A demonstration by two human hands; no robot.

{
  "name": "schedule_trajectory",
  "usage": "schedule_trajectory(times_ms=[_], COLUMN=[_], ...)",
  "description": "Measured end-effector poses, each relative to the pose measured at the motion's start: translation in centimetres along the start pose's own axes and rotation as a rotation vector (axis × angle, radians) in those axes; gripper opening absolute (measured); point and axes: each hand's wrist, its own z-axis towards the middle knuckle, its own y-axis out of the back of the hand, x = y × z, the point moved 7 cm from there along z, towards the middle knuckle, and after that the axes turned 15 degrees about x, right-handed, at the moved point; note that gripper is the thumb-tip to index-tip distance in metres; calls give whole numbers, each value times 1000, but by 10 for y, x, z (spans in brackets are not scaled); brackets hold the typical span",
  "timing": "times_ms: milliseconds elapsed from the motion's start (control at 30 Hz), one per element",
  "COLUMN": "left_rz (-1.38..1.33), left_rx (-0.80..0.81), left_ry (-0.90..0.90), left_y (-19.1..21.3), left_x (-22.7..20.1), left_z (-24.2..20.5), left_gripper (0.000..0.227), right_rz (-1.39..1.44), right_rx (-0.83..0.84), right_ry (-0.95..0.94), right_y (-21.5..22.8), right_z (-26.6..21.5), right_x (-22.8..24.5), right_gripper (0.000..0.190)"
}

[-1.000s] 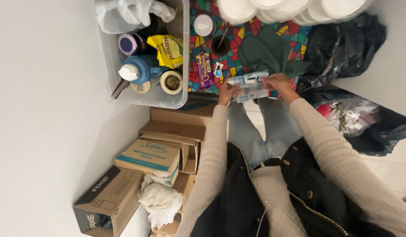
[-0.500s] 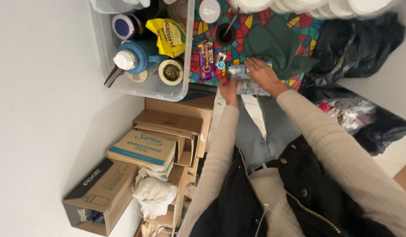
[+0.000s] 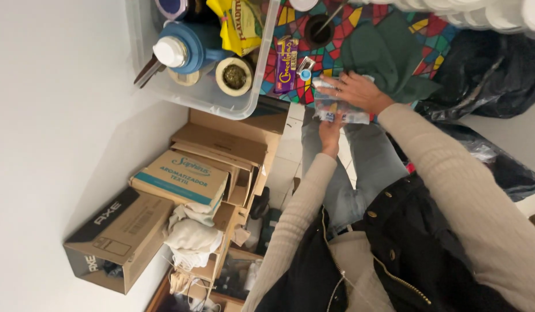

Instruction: Organizing various production supplies and folding a plastic packet in a storage area.

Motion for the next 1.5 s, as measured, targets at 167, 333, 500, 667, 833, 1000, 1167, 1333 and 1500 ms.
schedule_trajectory(times_ms=[167,333,500,667,833,1000,1167,1333,1500], left_rz=[3,-62,174,189,32,1407,1761,1869,2325], left_rx=[-41,19,177,331,491,570,520,559,465], left_ry=[-35,-90,-40,197,208,-577,-592,-657,-807], left_y=[-4,-12,-32,-38,-43,-88,-100,-96,-81], left_x=[-16,-54,-95,-108,-105,-190,-203,-181,-140], left_z=[-2,7,54,95,119,61,53,67,68], left_gripper=[39,39,50,63,53,42,53,59,33], right_rz=[92,269,877,1162,919,645,646,556,359], right_rx=[-59,-34,-101,-655,-580,-401,-263,-131,-126], right_ry=[-37,-70,-270,-687,-607,-448,-453,-427,-392], right_y=[10,20,-6,8,11,8,-7,-15,-10], right_z=[0,0,-16,-93,-85,-63,-58,-53,-44], right_x=[-6,-14,-50,-71,-36,-15,-18,-17,-5], right_gripper=[79,79,63,22,12,49,63,62,59])
